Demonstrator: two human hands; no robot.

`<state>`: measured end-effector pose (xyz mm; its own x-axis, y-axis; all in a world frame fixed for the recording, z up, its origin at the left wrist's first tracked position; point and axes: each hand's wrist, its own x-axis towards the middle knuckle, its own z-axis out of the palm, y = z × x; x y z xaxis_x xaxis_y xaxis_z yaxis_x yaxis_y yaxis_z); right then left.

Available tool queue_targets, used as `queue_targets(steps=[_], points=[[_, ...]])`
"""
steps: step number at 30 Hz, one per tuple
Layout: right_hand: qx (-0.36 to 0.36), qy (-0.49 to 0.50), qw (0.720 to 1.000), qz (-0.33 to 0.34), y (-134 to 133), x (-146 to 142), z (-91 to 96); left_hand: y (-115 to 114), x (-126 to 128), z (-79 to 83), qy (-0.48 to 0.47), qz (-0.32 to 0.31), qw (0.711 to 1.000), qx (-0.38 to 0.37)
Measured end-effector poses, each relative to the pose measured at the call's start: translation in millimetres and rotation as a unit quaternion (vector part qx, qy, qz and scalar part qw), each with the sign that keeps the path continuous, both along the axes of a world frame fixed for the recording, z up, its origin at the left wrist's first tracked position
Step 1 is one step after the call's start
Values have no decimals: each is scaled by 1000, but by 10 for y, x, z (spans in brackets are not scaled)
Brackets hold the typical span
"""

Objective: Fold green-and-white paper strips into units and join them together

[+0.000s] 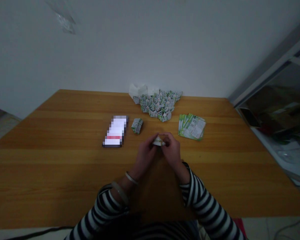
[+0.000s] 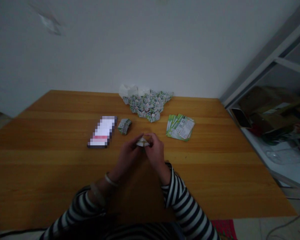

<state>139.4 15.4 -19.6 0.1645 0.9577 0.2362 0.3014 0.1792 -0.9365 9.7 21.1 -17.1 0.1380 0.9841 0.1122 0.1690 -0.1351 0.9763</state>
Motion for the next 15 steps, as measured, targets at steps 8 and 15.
queue_targets(steps=[8,15], points=[[47,-38,995,-79,-58,-53,-27,-89,92,11,47,18,998,35],[143,-7,988,58,-57,1,-1,38,23,51,-233,-39,961,-141]])
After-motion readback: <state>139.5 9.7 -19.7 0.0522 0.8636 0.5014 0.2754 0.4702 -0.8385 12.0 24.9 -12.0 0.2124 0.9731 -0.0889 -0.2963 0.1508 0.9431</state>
